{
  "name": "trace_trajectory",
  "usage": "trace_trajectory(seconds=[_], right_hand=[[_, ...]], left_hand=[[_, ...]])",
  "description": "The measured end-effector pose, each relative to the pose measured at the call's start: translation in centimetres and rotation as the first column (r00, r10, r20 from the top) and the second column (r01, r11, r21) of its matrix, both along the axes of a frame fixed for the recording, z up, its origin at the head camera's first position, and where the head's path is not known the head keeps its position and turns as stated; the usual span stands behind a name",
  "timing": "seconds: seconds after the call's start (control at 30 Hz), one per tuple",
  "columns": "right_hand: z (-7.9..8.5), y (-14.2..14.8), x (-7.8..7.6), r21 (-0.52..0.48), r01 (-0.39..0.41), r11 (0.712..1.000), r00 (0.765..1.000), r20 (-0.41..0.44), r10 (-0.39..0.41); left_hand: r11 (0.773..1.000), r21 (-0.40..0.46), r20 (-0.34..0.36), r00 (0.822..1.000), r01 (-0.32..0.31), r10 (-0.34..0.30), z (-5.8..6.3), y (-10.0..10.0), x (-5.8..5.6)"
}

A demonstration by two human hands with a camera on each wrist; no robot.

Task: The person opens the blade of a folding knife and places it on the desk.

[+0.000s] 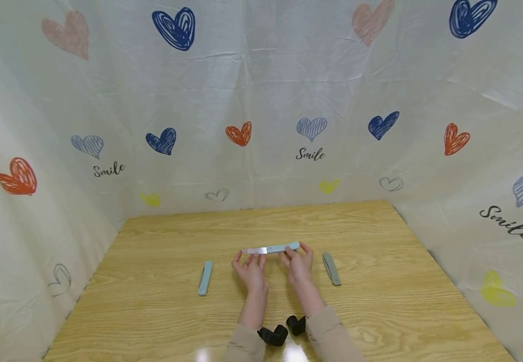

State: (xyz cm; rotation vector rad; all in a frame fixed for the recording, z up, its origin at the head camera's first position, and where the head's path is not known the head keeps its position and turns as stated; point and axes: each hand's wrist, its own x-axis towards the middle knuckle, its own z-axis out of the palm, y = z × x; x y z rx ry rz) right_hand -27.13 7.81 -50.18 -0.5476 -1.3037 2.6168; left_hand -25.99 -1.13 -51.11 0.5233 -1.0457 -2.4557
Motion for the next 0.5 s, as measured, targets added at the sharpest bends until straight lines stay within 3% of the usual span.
trace_trajectory(seconds=[0.5], right_hand=[[-0.5,2.2,-1.1,0.121,-0.196,0.973,0.980,0.042,0.192]], left_hand=[[0.988,-0.075,0.087,0.988,0.131,-0.124,-0.7,-1.7,-1.3]])
